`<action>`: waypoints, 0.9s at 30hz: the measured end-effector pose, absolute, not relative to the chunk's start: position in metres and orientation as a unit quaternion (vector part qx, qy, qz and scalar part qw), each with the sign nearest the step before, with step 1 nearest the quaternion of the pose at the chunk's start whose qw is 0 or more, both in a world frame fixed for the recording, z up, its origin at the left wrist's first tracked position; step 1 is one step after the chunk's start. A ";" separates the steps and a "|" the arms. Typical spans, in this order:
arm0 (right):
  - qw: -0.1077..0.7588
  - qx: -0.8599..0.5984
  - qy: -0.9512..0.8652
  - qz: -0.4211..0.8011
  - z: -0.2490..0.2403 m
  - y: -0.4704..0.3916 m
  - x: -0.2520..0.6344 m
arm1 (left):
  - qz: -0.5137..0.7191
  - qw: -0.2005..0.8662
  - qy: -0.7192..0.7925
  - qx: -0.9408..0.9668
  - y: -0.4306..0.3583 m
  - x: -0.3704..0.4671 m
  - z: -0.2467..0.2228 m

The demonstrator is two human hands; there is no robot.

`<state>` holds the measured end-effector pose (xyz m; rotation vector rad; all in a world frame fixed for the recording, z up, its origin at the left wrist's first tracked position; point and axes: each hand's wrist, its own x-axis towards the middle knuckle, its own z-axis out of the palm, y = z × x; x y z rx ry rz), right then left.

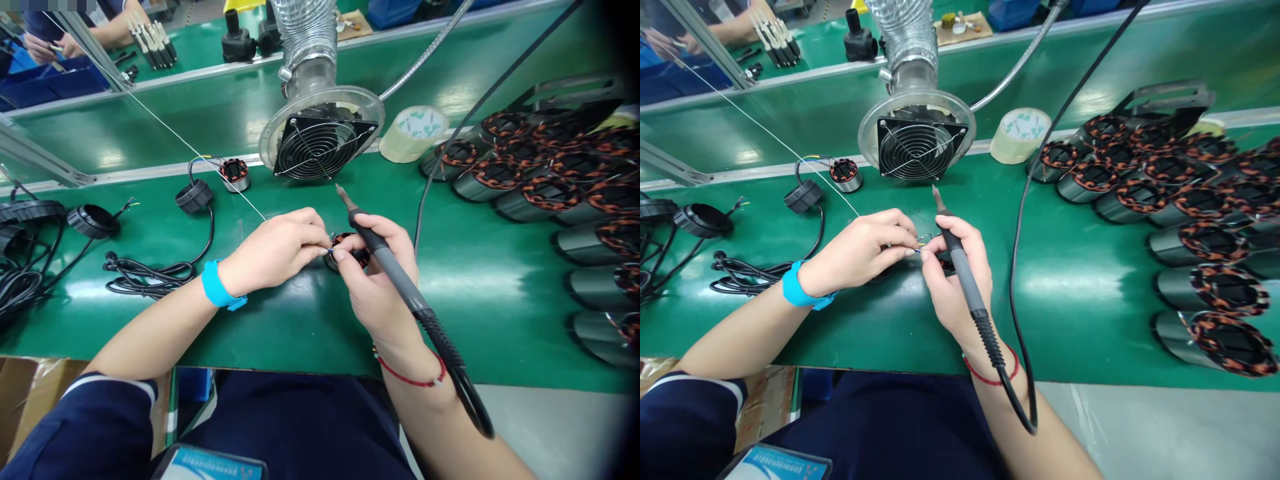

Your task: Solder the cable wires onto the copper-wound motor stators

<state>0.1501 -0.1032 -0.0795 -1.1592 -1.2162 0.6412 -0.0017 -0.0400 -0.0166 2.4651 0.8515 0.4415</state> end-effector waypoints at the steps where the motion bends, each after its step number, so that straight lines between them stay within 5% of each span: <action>1: 0.619 -0.507 -0.532 0.277 -0.080 -0.103 0.150 | 0.166 0.255 0.328 0.895 -0.040 -0.001 -0.017; 13: 0.511 -0.497 -0.678 0.179 -0.044 -0.112 0.138 | 0.146 0.286 0.382 0.867 -0.047 0.005 -0.023; 21: 0.551 -0.553 -0.610 0.131 -0.061 -0.100 0.163 | 0.120 0.259 0.408 0.867 -0.050 0.007 -0.019; 27: 0.446 -0.571 -0.677 0.125 -0.077 -0.126 0.189 | 0.095 0.268 0.437 0.853 -0.049 0.008 -0.022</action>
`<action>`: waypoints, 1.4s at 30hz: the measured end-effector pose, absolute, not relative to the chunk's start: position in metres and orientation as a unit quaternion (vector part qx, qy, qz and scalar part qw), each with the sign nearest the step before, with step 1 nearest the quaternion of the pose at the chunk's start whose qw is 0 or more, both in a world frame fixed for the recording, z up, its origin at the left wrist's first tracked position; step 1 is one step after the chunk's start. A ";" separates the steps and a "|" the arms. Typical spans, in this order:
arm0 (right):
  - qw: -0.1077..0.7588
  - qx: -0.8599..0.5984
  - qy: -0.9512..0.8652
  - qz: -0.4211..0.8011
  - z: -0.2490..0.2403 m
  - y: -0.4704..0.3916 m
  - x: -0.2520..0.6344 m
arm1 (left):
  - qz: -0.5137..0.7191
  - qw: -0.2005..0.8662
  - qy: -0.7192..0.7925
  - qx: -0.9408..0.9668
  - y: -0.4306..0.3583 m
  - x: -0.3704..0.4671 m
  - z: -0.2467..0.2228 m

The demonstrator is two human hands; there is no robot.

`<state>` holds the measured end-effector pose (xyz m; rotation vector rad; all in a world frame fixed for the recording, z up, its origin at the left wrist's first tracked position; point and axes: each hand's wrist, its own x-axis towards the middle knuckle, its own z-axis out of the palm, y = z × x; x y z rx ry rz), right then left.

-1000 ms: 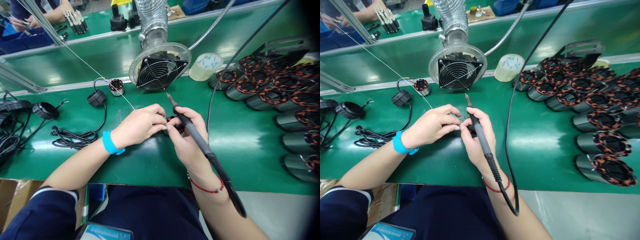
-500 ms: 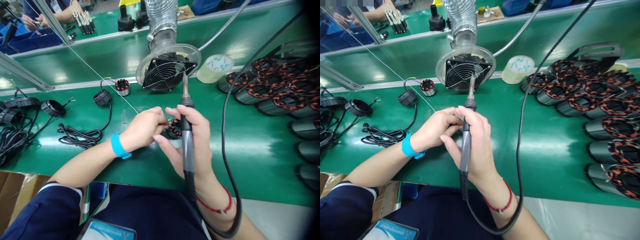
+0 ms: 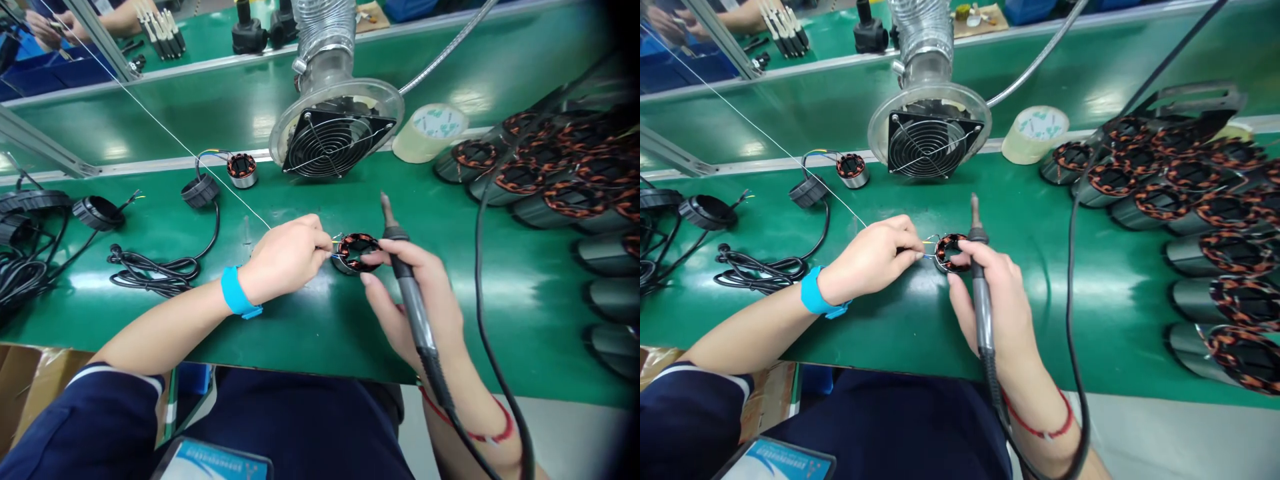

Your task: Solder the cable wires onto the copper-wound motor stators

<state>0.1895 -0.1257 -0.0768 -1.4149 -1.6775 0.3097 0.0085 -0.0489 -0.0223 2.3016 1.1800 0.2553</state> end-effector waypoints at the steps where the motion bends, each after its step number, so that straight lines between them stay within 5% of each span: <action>1: 0.437 -0.564 -0.689 0.128 -0.079 -0.126 0.190 | 0.097 0.271 0.437 0.852 -0.048 0.008 -0.023; 11: 0.496 -0.551 -0.651 0.164 -0.089 -0.094 0.173 | 0.151 0.279 0.436 0.842 -0.038 0.005 -0.028; 25: 0.597 -0.558 -0.569 0.094 -0.098 -0.170 0.185 | 0.134 0.249 0.446 0.849 -0.047 0.016 -0.028; 42: 0.597 -0.560 -0.566 0.104 -0.100 -0.170 0.178 | 0.152 0.281 0.453 0.832 -0.047 0.016 -0.029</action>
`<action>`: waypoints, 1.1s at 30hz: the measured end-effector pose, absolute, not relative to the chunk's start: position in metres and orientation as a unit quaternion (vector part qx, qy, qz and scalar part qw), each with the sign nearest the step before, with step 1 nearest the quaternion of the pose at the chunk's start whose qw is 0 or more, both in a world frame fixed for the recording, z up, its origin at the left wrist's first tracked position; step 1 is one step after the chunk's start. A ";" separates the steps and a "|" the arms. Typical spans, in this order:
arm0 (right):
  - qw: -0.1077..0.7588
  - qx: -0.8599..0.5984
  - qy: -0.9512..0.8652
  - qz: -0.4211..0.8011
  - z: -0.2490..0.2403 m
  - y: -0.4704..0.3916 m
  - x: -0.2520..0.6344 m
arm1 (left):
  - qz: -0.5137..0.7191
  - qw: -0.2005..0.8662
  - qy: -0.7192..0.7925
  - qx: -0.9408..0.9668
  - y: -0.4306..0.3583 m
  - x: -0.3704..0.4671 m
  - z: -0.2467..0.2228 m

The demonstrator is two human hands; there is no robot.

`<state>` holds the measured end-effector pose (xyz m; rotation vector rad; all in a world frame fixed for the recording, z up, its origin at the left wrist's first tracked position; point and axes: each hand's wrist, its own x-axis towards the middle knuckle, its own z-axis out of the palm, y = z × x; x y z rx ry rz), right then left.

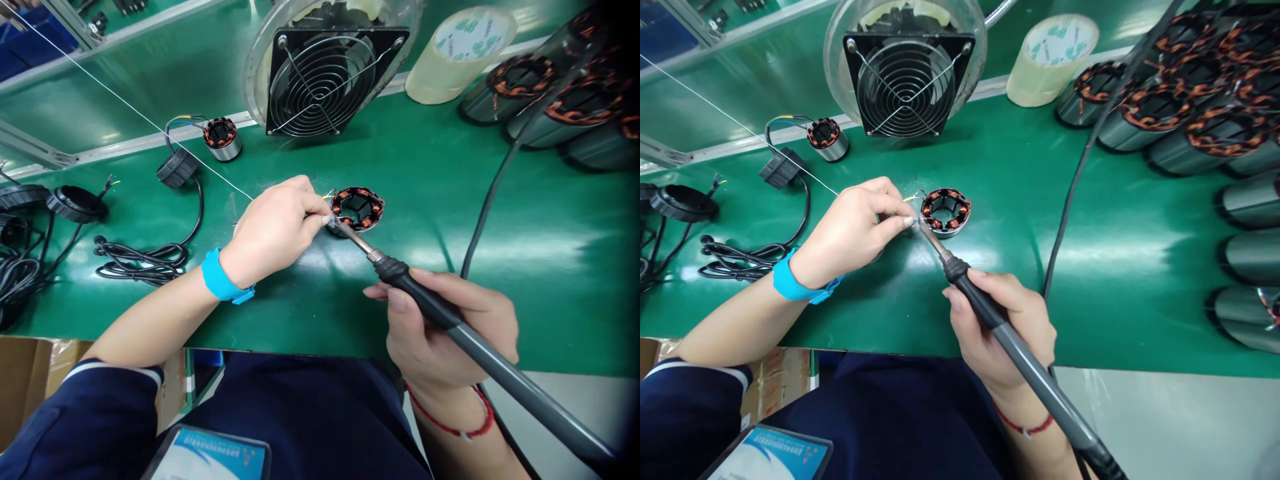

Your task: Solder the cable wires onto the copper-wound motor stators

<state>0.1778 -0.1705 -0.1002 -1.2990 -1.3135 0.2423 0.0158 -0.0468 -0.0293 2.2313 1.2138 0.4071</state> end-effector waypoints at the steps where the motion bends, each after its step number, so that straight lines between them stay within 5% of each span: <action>1: 0.597 -0.558 -0.567 0.105 -0.100 -0.170 0.178 | 0.151 0.281 0.453 0.832 -0.047 0.016 -0.030; 25: 0.589 -0.560 -0.574 0.103 -0.093 -0.166 0.185 | 0.164 0.250 0.441 0.847 -0.044 0.015 -0.030; 33: 0.514 -0.545 -0.620 0.232 -0.063 -0.122 0.196 | 0.155 0.251 0.446 0.845 -0.043 0.016 -0.027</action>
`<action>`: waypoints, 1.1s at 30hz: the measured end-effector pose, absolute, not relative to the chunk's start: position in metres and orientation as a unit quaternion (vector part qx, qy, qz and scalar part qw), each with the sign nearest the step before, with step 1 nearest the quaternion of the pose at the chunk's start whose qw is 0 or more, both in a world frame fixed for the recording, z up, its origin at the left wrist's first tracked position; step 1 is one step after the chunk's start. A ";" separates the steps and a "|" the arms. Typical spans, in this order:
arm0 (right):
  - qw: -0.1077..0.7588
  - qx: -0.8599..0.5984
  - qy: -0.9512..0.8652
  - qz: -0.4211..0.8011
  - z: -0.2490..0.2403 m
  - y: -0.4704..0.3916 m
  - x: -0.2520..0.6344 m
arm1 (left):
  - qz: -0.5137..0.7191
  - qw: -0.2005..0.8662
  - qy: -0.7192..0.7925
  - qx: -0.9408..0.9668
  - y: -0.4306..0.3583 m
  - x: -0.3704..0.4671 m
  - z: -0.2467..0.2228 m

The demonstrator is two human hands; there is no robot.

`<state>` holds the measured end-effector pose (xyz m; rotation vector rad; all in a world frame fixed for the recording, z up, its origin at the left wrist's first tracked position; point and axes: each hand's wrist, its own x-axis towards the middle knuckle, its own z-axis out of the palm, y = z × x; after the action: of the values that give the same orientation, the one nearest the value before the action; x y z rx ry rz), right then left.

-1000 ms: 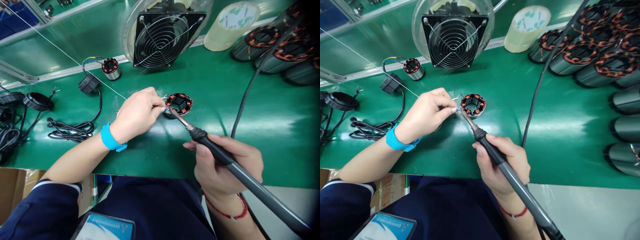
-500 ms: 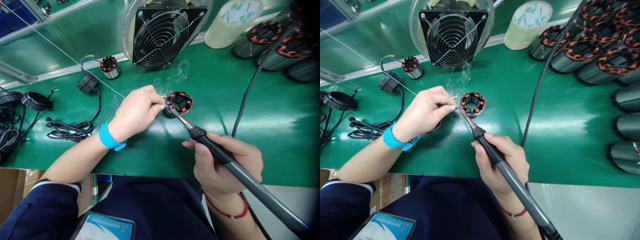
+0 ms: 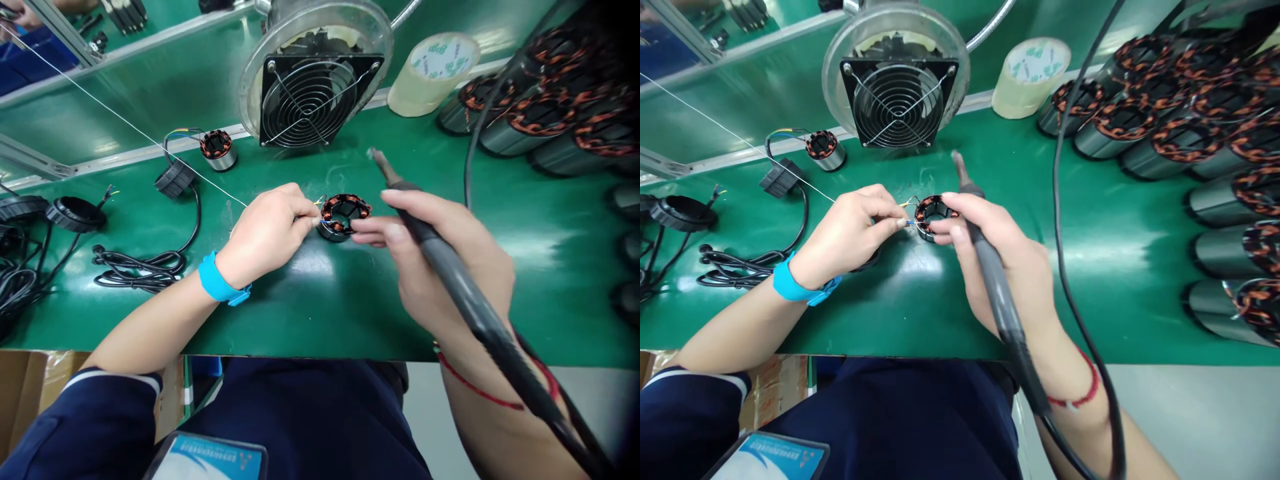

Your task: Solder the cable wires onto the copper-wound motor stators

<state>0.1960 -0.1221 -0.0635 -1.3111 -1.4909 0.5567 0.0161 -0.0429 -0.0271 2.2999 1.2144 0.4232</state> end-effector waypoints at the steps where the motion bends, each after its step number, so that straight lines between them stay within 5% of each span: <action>1: 0.493 -0.543 -0.639 0.233 -0.061 -0.115 0.198 | 0.155 0.251 0.447 0.845 -0.043 0.016 -0.027; 7: 0.425 -0.492 -0.725 0.228 -0.071 -0.085 0.202 | 0.151 0.254 0.450 0.843 -0.043 0.016 -0.026; 25: 0.478 -0.491 -0.715 0.142 -0.087 -0.089 0.191 | 0.068 0.250 0.505 0.823 -0.038 0.002 -0.014; 29: 0.428 -0.482 -0.741 0.189 -0.090 -0.079 0.195 | -0.026 0.323 0.465 0.824 -0.027 -0.009 -0.004; 33: 0.388 -0.465 -0.764 0.221 -0.088 -0.077 0.195 | 0.004 0.434 0.475 0.766 -0.024 -0.013 -0.003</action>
<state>0.1946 -0.0774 -0.0879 -1.1820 -1.9445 0.5630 -0.0126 -0.0242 -0.0026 1.9074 1.1821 0.0102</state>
